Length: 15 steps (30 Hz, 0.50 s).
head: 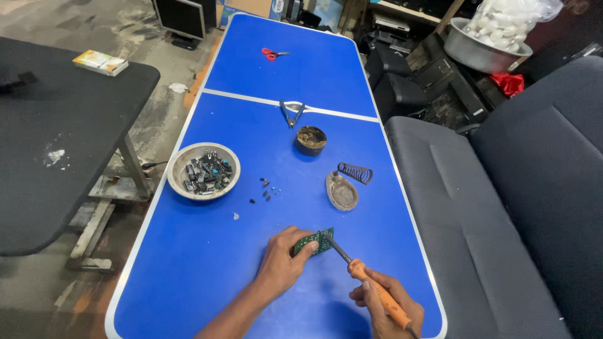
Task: The person uses a soldering iron to heat and remove components from a small green circuit board. They repeatedly apply the iron to specific points on the board, then flip and inspect the board before continuing to solder additional areas.
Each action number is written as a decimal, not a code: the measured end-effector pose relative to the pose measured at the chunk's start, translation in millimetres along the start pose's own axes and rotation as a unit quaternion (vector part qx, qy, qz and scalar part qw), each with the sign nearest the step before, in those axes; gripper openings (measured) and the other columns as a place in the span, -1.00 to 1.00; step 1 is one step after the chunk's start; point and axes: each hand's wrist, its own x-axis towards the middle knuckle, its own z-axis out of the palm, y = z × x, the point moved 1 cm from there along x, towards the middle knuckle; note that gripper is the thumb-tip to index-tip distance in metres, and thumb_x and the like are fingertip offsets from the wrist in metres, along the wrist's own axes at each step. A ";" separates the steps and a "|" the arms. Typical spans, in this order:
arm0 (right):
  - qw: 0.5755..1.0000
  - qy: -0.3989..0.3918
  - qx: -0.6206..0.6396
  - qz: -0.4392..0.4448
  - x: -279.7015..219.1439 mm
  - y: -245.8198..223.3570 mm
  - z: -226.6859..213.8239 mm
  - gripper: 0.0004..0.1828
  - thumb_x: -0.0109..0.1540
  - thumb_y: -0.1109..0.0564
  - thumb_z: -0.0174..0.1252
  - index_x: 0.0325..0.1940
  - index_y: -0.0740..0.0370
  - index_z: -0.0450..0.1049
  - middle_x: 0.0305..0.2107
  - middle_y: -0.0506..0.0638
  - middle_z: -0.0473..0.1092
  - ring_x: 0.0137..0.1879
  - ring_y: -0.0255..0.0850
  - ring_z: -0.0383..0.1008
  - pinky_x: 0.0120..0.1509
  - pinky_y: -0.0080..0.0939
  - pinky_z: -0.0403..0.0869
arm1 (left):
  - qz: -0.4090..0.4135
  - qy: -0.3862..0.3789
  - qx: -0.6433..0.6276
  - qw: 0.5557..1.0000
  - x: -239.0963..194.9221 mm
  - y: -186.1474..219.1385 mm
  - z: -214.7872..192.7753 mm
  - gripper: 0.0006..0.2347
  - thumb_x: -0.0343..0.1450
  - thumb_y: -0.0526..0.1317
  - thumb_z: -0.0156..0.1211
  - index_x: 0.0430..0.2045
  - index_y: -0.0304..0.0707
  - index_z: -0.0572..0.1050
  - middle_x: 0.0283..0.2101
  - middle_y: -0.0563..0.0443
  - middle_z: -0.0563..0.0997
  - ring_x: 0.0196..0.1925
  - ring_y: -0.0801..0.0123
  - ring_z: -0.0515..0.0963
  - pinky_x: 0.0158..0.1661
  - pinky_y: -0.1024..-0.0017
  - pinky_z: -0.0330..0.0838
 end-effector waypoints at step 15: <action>0.981 -0.152 0.004 -0.122 15.5 9.1 -23.2 -0.71 0.12 0.24 0.34 -0.07 0.35 0.67 -0.25 0.22 0.69 -0.29 -0.20 0.70 -0.03 -0.27 0.72 | 0.069 0.023 0.015 0.997 2.2 -1.2 -2.0 -0.79 0.41 -0.15 0.23 -0.17 -0.17 0.69 -0.41 0.07 0.58 -0.40 0.31 0.56 -0.33 0.31 0.39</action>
